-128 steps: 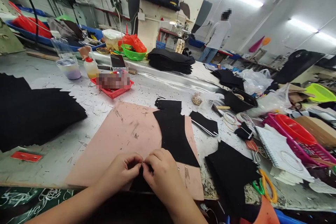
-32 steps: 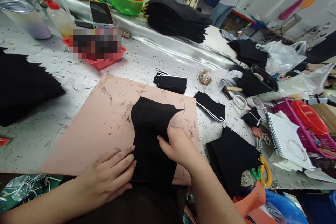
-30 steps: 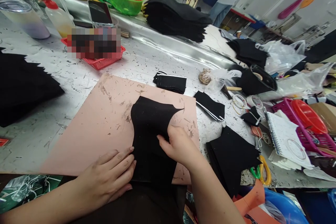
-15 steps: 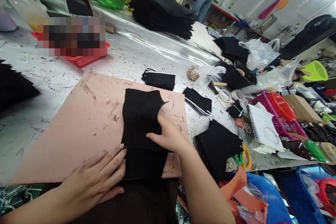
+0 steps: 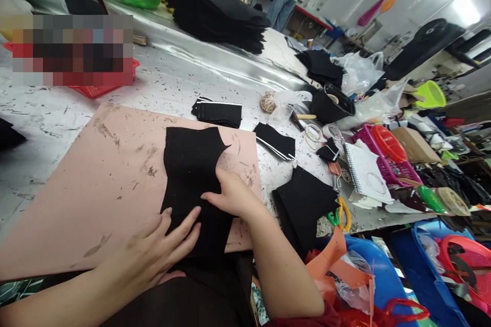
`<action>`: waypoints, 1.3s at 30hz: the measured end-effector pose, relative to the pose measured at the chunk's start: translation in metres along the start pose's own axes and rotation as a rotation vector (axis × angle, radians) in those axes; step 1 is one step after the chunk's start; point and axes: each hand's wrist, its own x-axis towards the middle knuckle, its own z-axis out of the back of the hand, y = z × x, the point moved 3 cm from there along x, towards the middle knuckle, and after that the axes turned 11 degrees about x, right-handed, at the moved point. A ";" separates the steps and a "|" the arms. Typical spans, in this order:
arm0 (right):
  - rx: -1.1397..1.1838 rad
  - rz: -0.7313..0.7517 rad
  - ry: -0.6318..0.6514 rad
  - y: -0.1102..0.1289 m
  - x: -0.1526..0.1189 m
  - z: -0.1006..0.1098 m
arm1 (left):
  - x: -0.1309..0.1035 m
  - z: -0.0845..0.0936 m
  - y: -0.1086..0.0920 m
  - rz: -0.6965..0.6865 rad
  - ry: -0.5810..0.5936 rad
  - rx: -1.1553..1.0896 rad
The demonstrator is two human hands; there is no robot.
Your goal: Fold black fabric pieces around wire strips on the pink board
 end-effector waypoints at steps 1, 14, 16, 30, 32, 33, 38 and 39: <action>-0.008 -0.002 -0.003 0.000 -0.001 0.000 | 0.002 0.000 -0.002 -0.016 0.008 -0.010; 0.248 -0.153 0.092 -0.023 -0.021 0.028 | 0.015 -0.001 -0.006 -0.133 0.046 0.037; 0.253 -0.152 0.094 -0.022 -0.021 0.027 | 0.018 0.001 -0.005 -0.136 0.047 0.046; -0.021 -0.101 0.028 -0.014 -0.025 0.022 | 0.047 -0.008 -0.025 -0.215 0.136 -0.120; -0.056 -0.093 0.017 -0.013 -0.025 0.021 | 0.052 -0.009 -0.027 -0.230 0.207 -0.177; -0.067 -0.092 0.011 -0.012 -0.026 0.020 | 0.054 -0.009 -0.027 -0.231 0.237 -0.198; -0.094 -0.113 -0.005 -0.010 -0.028 0.021 | 0.060 -0.007 -0.028 -0.280 0.253 -0.244; -0.090 -0.119 -0.006 -0.010 -0.028 0.022 | 0.061 -0.007 -0.029 -0.288 0.229 -0.258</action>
